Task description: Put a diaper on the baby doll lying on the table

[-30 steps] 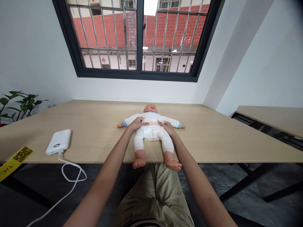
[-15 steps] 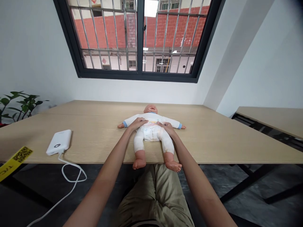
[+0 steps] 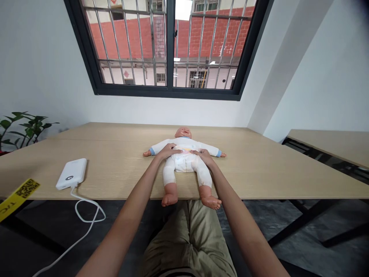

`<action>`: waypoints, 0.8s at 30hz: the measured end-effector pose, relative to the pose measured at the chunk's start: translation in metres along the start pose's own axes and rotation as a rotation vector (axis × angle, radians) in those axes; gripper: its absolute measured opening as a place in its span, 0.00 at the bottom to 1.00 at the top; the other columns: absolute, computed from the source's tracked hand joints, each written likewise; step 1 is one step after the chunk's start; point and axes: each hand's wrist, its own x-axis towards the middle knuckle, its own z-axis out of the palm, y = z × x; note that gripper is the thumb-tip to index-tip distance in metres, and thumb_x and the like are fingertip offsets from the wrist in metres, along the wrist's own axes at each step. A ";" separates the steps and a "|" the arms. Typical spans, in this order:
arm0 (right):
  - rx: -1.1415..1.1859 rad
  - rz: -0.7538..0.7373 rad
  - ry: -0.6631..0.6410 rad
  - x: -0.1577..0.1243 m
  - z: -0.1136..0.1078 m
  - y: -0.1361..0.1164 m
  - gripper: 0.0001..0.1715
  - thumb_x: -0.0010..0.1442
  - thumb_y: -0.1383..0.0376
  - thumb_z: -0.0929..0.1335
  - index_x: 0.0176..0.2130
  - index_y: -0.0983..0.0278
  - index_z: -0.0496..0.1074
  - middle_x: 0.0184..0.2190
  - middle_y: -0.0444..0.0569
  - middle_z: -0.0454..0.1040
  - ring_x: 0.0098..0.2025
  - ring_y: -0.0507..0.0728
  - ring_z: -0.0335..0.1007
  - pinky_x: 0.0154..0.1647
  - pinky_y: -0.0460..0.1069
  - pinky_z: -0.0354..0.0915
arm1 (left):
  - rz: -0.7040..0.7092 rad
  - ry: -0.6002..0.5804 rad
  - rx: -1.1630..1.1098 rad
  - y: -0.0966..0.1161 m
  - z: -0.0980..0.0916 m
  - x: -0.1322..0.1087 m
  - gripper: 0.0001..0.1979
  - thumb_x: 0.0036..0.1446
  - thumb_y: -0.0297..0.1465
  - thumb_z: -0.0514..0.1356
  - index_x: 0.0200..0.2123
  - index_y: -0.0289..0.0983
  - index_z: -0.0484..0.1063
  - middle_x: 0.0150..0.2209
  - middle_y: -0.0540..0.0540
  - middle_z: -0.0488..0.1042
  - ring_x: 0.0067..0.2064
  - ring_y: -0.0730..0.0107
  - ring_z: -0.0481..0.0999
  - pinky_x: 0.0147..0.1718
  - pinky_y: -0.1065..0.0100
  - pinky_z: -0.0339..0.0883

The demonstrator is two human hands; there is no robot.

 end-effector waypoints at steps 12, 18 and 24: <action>0.043 0.054 -0.037 0.001 0.000 -0.003 0.19 0.45 0.53 0.71 0.19 0.61 0.62 0.18 0.43 0.64 0.27 0.52 0.56 0.26 0.47 0.55 | 0.021 0.038 0.036 0.003 0.002 -0.002 0.19 0.50 0.47 0.60 0.21 0.38 0.62 0.24 0.52 0.61 0.28 0.69 0.61 0.28 0.68 0.52; 0.071 0.048 -0.020 0.004 0.001 -0.002 0.18 0.49 0.56 0.69 0.18 0.62 0.62 0.17 0.41 0.62 0.28 0.51 0.57 0.29 0.46 0.56 | 0.019 0.002 0.043 0.000 -0.001 -0.001 0.20 0.50 0.49 0.59 0.23 0.38 0.64 0.26 0.51 0.64 0.29 0.68 0.63 0.30 0.68 0.54; 0.114 0.055 -0.012 0.002 0.003 -0.001 0.17 0.49 0.58 0.70 0.19 0.63 0.63 0.16 0.41 0.62 0.28 0.51 0.56 0.28 0.46 0.55 | 0.003 0.007 0.026 -0.001 -0.003 -0.002 0.21 0.50 0.50 0.61 0.23 0.37 0.65 0.25 0.52 0.64 0.27 0.70 0.62 0.28 0.69 0.53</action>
